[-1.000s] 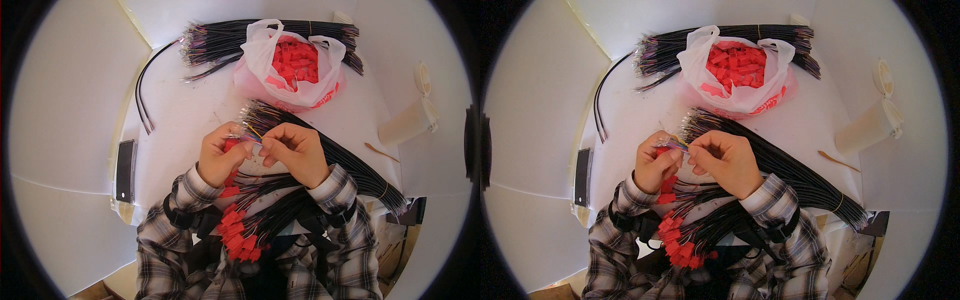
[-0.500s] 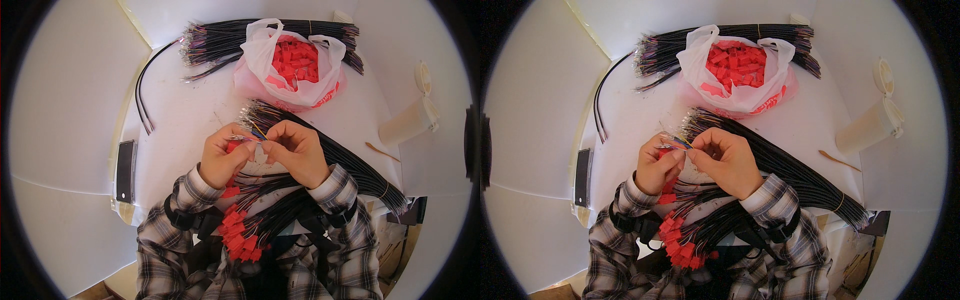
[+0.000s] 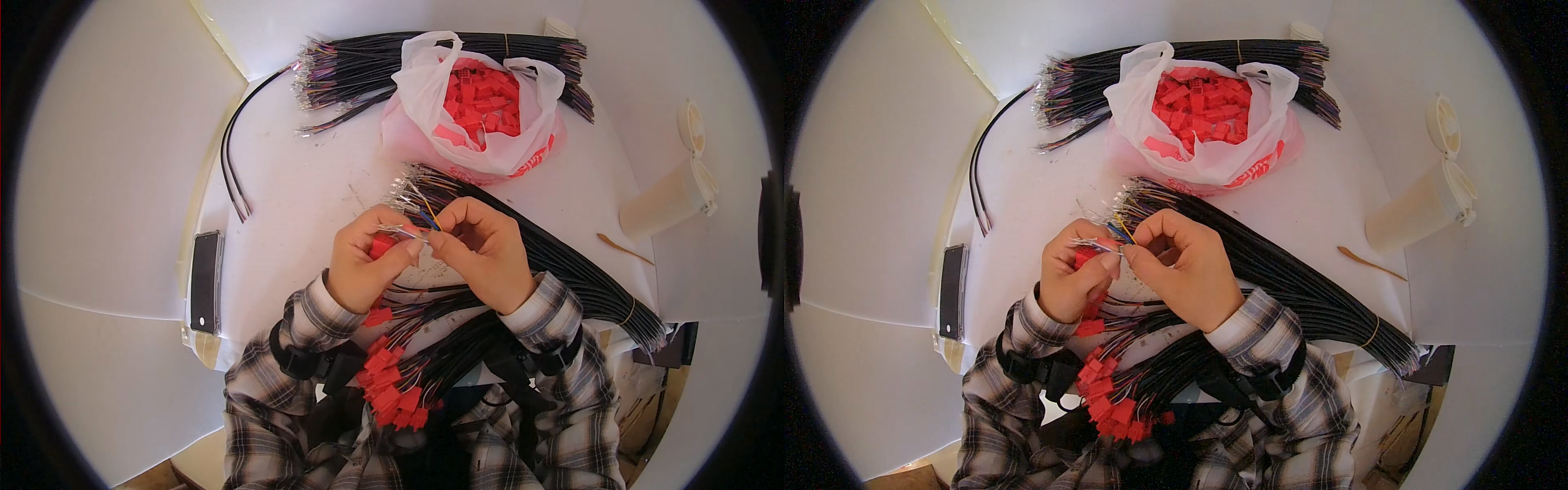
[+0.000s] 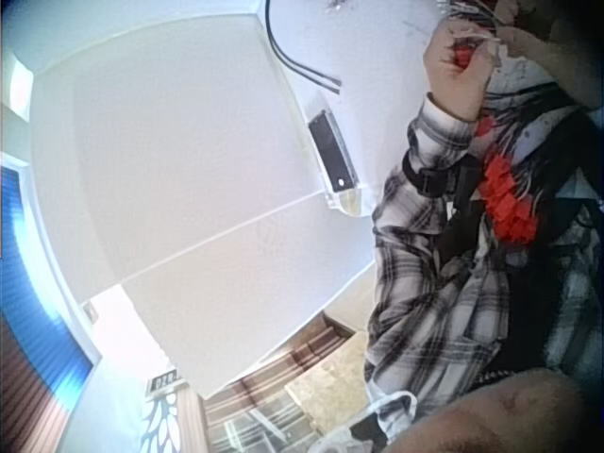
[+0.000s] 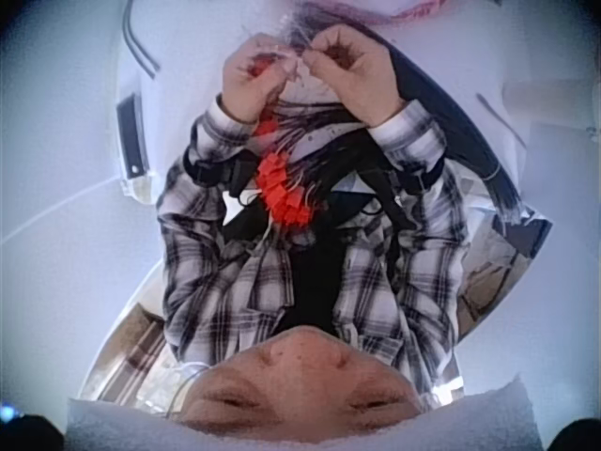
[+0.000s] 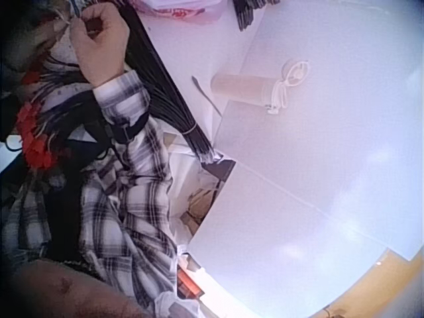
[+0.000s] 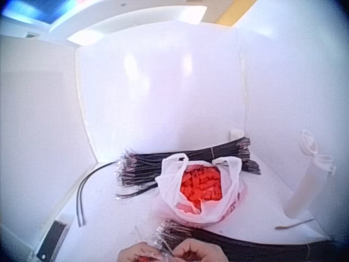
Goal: Inserting wired terminals into a red plastic connector housing to assemble a wire harness.
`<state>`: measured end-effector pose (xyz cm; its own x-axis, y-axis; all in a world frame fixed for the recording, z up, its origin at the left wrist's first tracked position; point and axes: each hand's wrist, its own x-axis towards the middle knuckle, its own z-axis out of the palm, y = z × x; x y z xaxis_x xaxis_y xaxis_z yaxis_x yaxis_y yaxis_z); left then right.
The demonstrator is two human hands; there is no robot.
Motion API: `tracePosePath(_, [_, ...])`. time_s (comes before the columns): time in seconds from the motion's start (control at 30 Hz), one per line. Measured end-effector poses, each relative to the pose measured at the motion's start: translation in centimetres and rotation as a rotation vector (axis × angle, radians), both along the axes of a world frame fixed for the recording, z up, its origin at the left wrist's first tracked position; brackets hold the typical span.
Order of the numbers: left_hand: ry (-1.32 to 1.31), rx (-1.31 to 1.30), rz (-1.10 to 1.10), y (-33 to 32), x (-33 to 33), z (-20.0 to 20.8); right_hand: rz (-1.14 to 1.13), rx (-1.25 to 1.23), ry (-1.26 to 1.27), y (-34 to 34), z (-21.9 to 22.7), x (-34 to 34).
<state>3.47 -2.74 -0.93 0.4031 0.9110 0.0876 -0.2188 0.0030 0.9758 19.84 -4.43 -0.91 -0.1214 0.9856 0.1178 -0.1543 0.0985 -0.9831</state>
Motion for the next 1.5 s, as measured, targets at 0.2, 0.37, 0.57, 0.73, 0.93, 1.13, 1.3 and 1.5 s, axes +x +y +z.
tracePosePath(0.2, [-0.075, 0.077, -0.127, 0.33, -0.22, -0.29, -0.009, -0.055, 0.046, -0.06, 0.37, -0.14])
tracePosePath(0.37, [-0.088, -0.079, -0.090, 0.44, -0.30, -0.40, 0.029, -0.048, 0.144, 0.04, 0.56, 0.07])
tracePosePath(0.57, [-0.073, -0.102, -0.027, 0.30, -0.11, -0.17, 0.101, -0.070, 0.046, 0.08, 0.38, 0.25])
tracePosePath(0.73, [-0.071, -0.085, -0.013, 0.28, -0.12, -0.16, 0.106, -0.074, 0.029, 0.04, 0.51, 0.35])
tracePosePath(0.93, [-0.013, -0.082, 0.011, 0.18, -0.29, 0.02, 0.103, -0.075, 0.076, 0.07, 0.50, 0.35])
tracePosePath(1.13, [-0.007, -0.065, 0.013, 0.18, -0.27, 0.04, 0.090, -0.071, 0.048, 0.09, 0.48, 0.40])
tracePosePath(1.3, [-0.015, -0.044, 0.013, 0.15, -0.34, -0.11, 0.083, -0.059, 0.031, 0.13, 0.32, 0.44])
tracePosePath(1.5, [-0.013, -0.032, 0.013, 0.14, -0.35, -0.18, 0.076, -0.075, 0.030, 0.10, 0.33, 0.45])
